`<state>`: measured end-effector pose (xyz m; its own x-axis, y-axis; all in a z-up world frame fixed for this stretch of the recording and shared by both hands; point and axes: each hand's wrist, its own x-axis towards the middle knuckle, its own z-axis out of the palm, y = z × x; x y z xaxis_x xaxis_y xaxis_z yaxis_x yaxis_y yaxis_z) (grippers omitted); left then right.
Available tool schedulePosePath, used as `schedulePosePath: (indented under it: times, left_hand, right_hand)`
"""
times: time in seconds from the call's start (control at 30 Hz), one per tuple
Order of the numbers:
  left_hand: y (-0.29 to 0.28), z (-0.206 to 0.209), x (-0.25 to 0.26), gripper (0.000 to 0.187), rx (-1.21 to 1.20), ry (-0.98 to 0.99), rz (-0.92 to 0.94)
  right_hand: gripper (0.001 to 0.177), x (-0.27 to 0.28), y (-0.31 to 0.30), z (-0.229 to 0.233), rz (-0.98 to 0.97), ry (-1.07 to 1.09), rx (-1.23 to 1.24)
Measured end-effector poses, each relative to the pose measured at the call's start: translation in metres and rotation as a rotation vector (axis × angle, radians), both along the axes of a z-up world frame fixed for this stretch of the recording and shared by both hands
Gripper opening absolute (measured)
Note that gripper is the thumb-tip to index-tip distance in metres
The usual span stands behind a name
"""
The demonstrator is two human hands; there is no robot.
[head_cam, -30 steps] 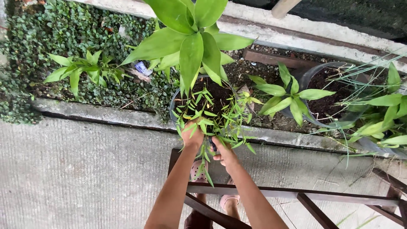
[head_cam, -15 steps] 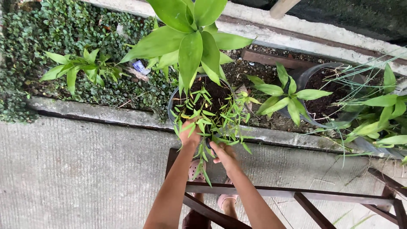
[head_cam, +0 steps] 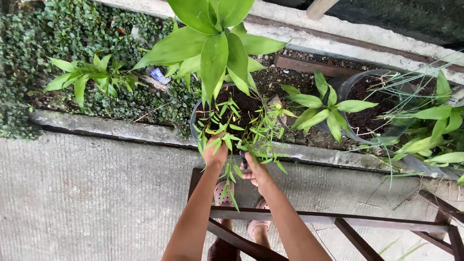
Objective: Pruning and cleaning leaves and stems from potted plants using scissors.
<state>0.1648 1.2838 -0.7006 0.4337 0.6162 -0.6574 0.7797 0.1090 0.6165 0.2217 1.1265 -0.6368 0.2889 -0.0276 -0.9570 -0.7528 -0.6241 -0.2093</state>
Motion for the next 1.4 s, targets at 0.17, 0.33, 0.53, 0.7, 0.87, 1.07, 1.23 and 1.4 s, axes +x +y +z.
schedulePosePath:
  times: [0.17, 0.33, 0.53, 0.7, 0.87, 1.07, 1.23, 1.4]
  left_hand:
    - [0.0, 0.002, -0.003, 0.028, 0.092, 0.036, -0.05]
    - [-0.011, -0.013, -0.007, 0.026, 0.351, -0.022, -0.275]
    - [-0.006, 0.027, 0.01, 0.04, 0.118, 0.346, -0.63]
    - [-0.006, 0.036, 0.02, 0.042, 0.25, 0.077, -0.528]
    - [-0.029, -0.017, 0.019, 0.062, 0.276, 0.264, -0.767]
    - [-0.038, -0.032, 0.013, 0.078, 0.09, 0.175, -0.458]
    - [-0.03, -0.026, 0.004, 0.051, 0.3, 0.143, -0.506]
    - [-0.044, -0.079, 0.002, 0.05, 0.253, 0.381, -0.79]
  right_hand:
    - [0.058, 0.004, -0.015, 0.0, -0.055, 0.048, 0.07]
    - [0.053, 0.009, -0.016, 0.033, 0.023, 0.035, 0.041]
    - [0.053, 0.009, -0.005, 0.057, 0.131, -0.029, 0.032]
    - [0.052, 0.009, -0.004, 0.05, 0.176, -0.018, -0.046]
    - [0.052, 0.01, -0.003, 0.061, 0.199, -0.024, -0.073]
    - [0.05, 0.01, -0.024, 0.045, 0.193, -0.061, -0.01]
    - [0.045, 0.003, -0.033, 0.04, 0.206, -0.149, 0.134]
    - [0.036, -0.006, -0.033, 0.048, 0.199, -0.191, 0.197]
